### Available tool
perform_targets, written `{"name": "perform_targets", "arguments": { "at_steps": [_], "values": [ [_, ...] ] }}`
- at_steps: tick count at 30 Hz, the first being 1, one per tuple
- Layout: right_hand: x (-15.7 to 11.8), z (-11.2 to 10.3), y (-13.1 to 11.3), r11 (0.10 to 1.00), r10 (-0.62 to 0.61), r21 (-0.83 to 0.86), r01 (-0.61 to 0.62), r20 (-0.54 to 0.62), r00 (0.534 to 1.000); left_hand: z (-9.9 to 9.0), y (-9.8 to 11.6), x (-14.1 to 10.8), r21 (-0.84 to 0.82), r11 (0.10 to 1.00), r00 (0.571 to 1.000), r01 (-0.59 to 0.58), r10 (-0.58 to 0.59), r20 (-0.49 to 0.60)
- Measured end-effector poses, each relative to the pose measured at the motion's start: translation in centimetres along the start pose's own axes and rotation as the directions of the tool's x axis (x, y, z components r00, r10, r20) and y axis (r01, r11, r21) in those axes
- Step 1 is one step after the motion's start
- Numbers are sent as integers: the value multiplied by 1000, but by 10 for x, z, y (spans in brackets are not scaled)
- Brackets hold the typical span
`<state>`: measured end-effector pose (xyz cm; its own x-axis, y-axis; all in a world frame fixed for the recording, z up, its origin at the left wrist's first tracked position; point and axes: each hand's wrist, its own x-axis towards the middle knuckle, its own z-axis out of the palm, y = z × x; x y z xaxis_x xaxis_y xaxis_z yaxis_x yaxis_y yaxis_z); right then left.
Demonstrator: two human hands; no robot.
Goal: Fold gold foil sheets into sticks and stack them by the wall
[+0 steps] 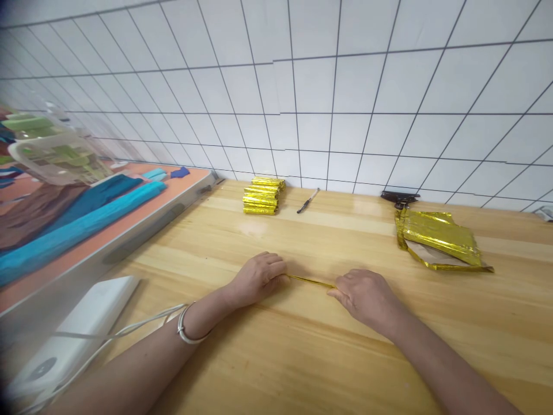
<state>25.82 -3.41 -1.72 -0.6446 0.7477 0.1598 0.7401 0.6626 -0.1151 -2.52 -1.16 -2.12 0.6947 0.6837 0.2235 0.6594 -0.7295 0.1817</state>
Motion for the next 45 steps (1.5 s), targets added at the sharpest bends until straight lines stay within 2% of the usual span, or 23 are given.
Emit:
{"name": "perform_targets", "arguments": {
  "at_steps": [6, 10, 14, 19, 23, 27, 32, 37, 41, 45],
  "values": [
    [1, 0, -4, 990, -118, 71, 120, -31, 993, -2, -3, 0, 9, 998, 998, -58, 58, 14],
    [2, 1, -3, 992, -126, 26, 127, -45, 991, 0, -4, 1, 48, 998, 1000, -30, 29, 9],
    [4, -1, -6, 993, -116, -32, 115, -29, 993, -2, 6, 6, 90, 995, 999, -36, 37, -6],
    [13, -3, -13, 988, -101, -110, 104, 26, 995, -1, 26, 23, 138, 983, 992, -125, 124, 13],
    [29, -8, -7, 977, -79, -191, 91, 69, 994, 1, 31, 47, 157, 970, 983, -186, 182, 38],
    [52, -18, 5, 979, 2, -203, 4, 31, 1000, -1, 21, 71, 136, 980, 990, -142, 141, 16],
    [83, -22, 21, 995, 71, -72, -71, 1, 997, -1, 0, 86, 66, 998, 999, 5, -1, -50],
    [100, 0, 33, 994, 102, 38, -102, -11, 995, 9, -24, 85, 19, 996, 995, 92, -91, -52],
    [98, 19, 39, 975, 154, 166, -150, -9, 988, 12, -40, 79, -68, 990, 991, 123, -126, -38],
    [94, 25, 40, 935, 189, 308, -177, -9, 982, 9, -50, 75, -193, 971, 988, 140, -149, -29]
  ]
}}
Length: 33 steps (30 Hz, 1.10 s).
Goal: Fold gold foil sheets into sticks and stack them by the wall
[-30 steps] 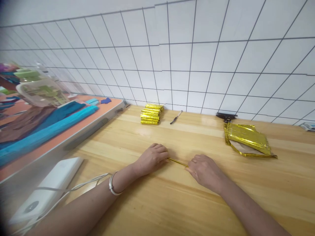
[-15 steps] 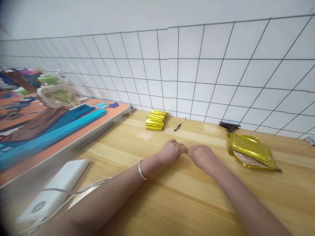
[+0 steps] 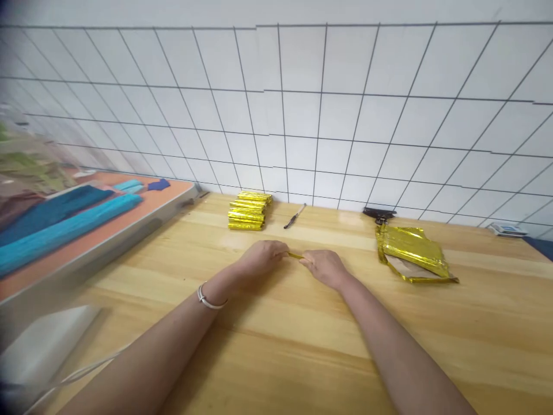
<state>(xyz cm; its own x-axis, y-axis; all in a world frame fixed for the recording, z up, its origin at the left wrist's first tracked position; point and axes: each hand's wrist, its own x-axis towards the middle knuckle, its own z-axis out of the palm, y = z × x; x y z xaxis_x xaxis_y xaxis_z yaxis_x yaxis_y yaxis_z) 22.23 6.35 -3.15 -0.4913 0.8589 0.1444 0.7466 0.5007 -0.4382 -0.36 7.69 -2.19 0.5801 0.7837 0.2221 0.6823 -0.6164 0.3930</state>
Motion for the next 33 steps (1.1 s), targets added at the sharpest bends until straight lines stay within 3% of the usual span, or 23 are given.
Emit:
{"name": "perform_targets", "arguments": {
  "at_steps": [6, 9, 14, 18, 23, 27, 33],
  "values": [
    [-3, -3, -7, 935, 83, 351, -49, -84, 993, -5, 5, -2, -237, 967, 995, 90, -97, -21],
    [-3, -4, -8, 827, 177, 557, -70, -141, 974, 4, 16, -2, -412, 901, 987, 138, -159, -19],
    [-1, -3, -17, 607, 326, 793, -46, -196, 925, 29, 46, 1, -691, 695, 961, 198, -276, -3],
    [-1, 0, -34, 486, 363, 873, -23, -178, 915, 36, 68, 1, -802, 565, 949, 192, -316, 5],
    [-3, -6, -46, 424, 404, 906, 7, -196, 894, 33, 83, -1, -936, 325, 924, 134, -381, 0],
    [-4, -14, -48, 396, 422, 918, 32, -214, 881, 34, 89, -4, -951, 284, 910, 122, -414, -7],
    [-5, -20, -46, 390, 443, 920, 27, -213, 871, 40, 91, -7, -954, 277, 929, 111, -371, 0]
  ]
}}
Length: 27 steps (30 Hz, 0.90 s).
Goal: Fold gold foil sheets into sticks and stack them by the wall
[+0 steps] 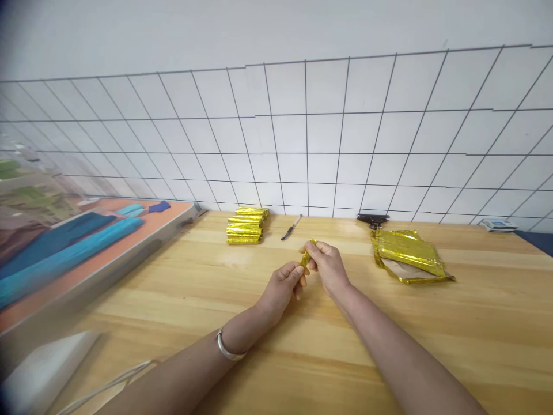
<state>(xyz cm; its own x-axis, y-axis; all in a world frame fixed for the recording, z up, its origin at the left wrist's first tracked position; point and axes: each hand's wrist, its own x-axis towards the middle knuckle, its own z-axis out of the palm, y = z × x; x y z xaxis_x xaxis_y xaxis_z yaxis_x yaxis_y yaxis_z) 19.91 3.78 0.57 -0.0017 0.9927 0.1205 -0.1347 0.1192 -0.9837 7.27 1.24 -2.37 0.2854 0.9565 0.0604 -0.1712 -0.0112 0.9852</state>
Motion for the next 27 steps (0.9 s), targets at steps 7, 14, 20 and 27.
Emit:
{"name": "perform_targets", "arguments": {
  "at_steps": [7, 14, 20, 27],
  "values": [
    [1, -1, -3, 998, -55, 37, 56, -31, 998, 2, -1, -2, -22, 1000, 1000, 16, -15, 25],
    [-1, -2, 2, 999, -43, 2, 43, -22, 999, 4, 3, -5, -47, 999, 990, 18, -11, 143],
    [-15, 12, 15, 987, 121, 91, -134, 138, 983, 2, 3, -3, -96, 994, 997, 44, -38, 62],
    [-4, 4, 7, 997, -28, 72, 36, -104, 994, 3, 3, -5, -90, 994, 995, 57, -50, 85]
  ]
}}
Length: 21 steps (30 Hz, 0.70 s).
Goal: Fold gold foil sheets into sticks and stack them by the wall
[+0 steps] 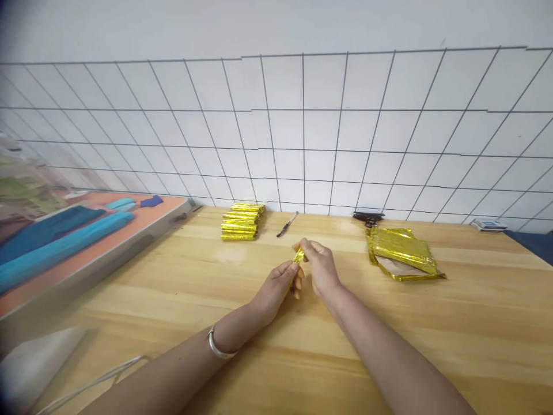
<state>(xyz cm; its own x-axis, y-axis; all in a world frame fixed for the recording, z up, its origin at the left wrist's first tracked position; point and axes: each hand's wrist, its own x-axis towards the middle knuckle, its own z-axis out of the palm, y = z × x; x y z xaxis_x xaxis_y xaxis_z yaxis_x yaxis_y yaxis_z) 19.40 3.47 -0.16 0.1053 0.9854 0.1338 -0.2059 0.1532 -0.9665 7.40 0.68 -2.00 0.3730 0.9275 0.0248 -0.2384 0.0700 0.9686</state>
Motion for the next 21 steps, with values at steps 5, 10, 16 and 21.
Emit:
{"name": "perform_targets", "arguments": {
  "at_steps": [5, 10, 16, 21],
  "values": [
    [10, -5, -8, 999, -49, -1, 49, -31, 998, 0, 0, 0, 55, 998, 1000, -9, 9, 4],
    [15, -10, -14, 997, -60, 37, 62, -49, 997, 2, 1, -2, 55, 998, 1000, -7, 6, 27],
    [22, -18, -21, 994, -82, 63, 86, -69, 994, -2, -3, -1, 144, 989, 999, -14, 9, 38],
    [24, -21, -23, 996, -71, 56, 71, -10, 997, -2, -2, 0, 131, 991, 999, -21, 15, 45]
  ]
}}
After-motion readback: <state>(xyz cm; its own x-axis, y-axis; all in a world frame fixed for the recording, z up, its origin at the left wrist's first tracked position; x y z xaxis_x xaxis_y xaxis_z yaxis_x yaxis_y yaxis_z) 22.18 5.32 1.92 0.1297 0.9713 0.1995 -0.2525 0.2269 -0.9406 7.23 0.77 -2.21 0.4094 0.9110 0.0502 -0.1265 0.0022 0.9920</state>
